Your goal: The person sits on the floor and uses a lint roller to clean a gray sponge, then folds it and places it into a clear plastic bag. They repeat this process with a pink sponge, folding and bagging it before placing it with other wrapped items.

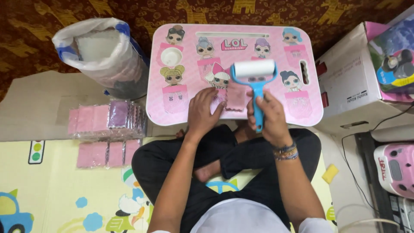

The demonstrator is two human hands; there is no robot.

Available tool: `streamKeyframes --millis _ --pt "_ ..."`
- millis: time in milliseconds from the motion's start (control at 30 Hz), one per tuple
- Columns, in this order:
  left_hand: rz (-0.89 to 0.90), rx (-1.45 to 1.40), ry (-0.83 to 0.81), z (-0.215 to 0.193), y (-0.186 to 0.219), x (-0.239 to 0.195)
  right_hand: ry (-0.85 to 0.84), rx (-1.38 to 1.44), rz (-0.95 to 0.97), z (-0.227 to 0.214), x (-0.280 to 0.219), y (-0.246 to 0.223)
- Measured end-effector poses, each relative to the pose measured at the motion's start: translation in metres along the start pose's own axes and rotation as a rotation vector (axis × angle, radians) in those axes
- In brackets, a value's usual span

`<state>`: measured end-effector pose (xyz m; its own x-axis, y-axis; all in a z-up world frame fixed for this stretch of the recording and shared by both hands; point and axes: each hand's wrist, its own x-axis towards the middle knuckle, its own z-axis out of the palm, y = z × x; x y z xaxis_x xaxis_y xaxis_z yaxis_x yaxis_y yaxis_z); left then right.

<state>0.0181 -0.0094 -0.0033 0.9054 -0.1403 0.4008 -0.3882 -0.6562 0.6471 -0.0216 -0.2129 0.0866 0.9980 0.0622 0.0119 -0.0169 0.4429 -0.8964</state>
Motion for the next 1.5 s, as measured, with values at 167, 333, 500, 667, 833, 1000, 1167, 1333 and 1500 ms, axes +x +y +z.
streamKeyframes --millis 167,333,500,667,833,1000,1167,1333,1500 --pt "-0.023 -0.033 0.018 -0.007 0.009 0.002 0.016 0.044 0.070 -0.007 -0.024 0.022" --pt "-0.033 -0.042 0.018 -0.008 0.010 0.000 0.038 0.053 0.145 -0.008 -0.034 0.038" --pt "-0.021 -0.041 0.025 -0.003 0.001 0.000 0.117 0.064 0.256 -0.006 -0.025 0.049" --pt "-0.069 -0.043 -0.033 -0.009 0.011 0.001 0.117 0.059 0.251 -0.008 0.001 0.057" --pt "-0.078 -0.048 -0.020 -0.007 0.009 0.000 0.096 0.057 0.254 -0.004 0.019 0.054" --pt "-0.047 -0.019 0.003 -0.005 0.006 0.001 0.075 0.061 0.268 -0.007 0.021 0.052" --pt "-0.054 -0.034 0.002 -0.006 0.008 0.001 0.061 0.056 0.284 -0.007 0.001 0.045" --pt "-0.040 -0.031 0.023 -0.003 0.005 -0.001 0.074 0.034 0.321 -0.006 -0.031 0.036" --pt "-0.061 -0.039 0.015 -0.006 0.009 0.001 0.050 0.015 0.331 -0.016 -0.052 0.038"
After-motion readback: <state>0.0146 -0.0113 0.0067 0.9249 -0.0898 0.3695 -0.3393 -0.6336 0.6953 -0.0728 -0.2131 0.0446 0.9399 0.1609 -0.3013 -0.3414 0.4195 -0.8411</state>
